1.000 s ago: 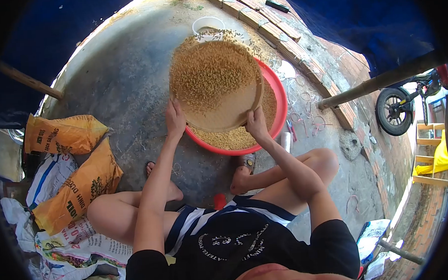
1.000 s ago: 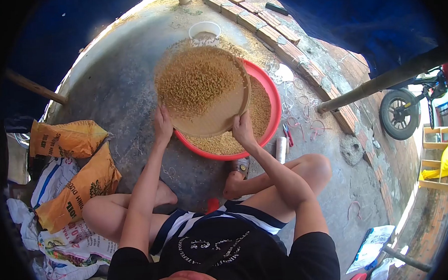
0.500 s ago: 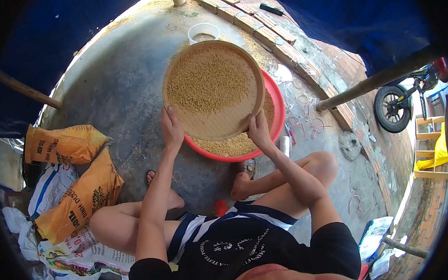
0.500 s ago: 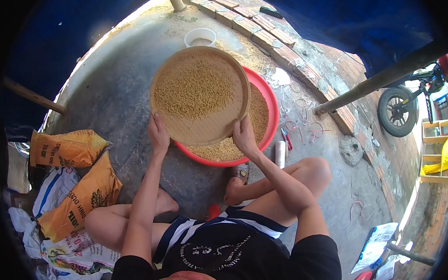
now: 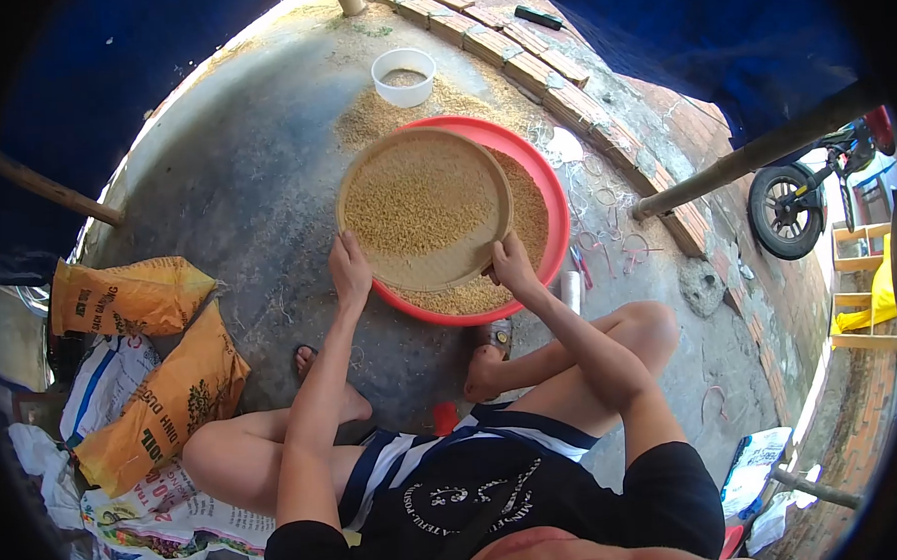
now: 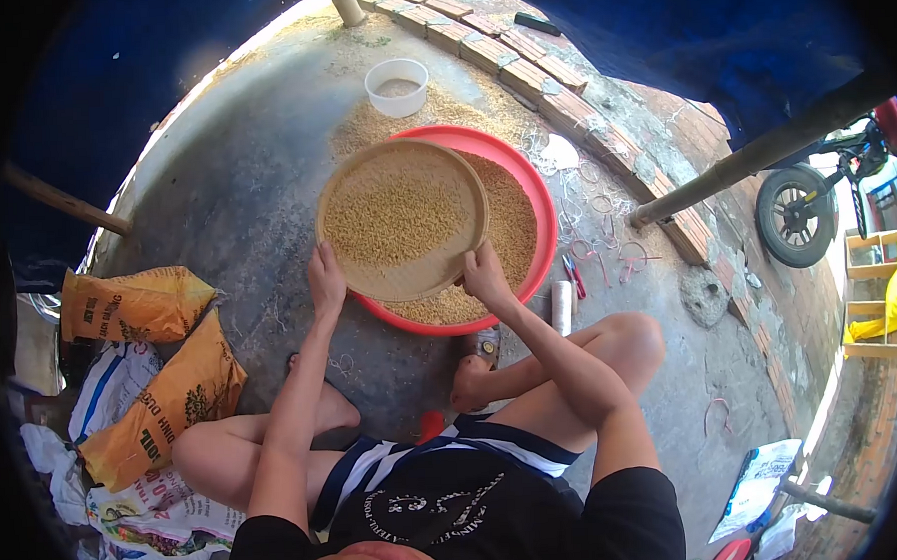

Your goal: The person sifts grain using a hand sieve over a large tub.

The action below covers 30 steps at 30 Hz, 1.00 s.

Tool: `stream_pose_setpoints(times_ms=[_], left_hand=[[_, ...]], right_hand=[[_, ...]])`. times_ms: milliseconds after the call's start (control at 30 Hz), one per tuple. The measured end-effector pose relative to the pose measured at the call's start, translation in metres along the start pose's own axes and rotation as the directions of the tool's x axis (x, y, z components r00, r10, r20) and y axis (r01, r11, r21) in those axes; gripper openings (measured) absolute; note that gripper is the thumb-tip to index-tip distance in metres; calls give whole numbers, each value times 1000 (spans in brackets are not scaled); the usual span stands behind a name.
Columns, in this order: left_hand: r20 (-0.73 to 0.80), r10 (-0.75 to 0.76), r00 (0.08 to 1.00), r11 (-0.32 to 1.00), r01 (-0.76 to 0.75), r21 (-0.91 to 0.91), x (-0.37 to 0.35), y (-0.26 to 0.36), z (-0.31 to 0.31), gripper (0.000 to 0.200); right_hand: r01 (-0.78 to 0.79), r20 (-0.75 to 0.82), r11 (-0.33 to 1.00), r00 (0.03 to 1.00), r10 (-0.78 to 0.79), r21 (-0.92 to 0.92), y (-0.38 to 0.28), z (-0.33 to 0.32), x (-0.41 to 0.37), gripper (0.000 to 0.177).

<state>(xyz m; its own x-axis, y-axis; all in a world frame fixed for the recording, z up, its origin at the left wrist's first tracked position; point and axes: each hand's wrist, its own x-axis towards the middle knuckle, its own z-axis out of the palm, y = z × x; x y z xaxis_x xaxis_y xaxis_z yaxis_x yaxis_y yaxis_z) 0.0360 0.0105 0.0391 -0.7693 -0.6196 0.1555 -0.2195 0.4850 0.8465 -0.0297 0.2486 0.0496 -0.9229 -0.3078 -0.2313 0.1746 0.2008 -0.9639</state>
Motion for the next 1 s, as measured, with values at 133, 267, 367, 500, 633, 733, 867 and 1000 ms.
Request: stream_pose_setpoints(times_ms=[133, 267, 367, 500, 633, 733, 867, 1000], left_hand=[[-293, 248, 923, 904, -329, -271, 10, 39, -13, 31], [-141, 185, 973, 967, -205, -149, 16, 3, -3, 34], [-38, 71, 997, 997, -72, -6, 8, -44, 19, 38], [176, -218, 960, 975, 208, 75, 2, -70, 29, 42], [92, -33, 995, 997, 27, 69, 7, -27, 20, 42], [14, 165, 986, 983, -163, -90, 18, 0, 13, 43], [118, 56, 991, 996, -65, 69, 21, -23, 21, 42], [265, -95, 960, 995, 80, 67, 5, -68, 28, 42]], right_hand=[[360, -113, 933, 926, -360, -17, -18, 5, 3, 21], [157, -40, 987, 987, -157, 17, 2, 6, 11, 18], [-57, 37, 997, 998, 59, -41, 28, 4, 10, 19], [-337, 102, 941, 936, 338, -29, 34, 2, -6, 26], [-288, 65, 957, 955, 289, -28, 14, 0, -9, 25], [9, -183, 996, 983, 8, 92, 5, 3, -12, 25], [-201, -3, 976, 979, 202, 80, 27, -2, -8, 18], [-361, 89, 932, 928, 361, -11, 49, 0, -12, 19]])
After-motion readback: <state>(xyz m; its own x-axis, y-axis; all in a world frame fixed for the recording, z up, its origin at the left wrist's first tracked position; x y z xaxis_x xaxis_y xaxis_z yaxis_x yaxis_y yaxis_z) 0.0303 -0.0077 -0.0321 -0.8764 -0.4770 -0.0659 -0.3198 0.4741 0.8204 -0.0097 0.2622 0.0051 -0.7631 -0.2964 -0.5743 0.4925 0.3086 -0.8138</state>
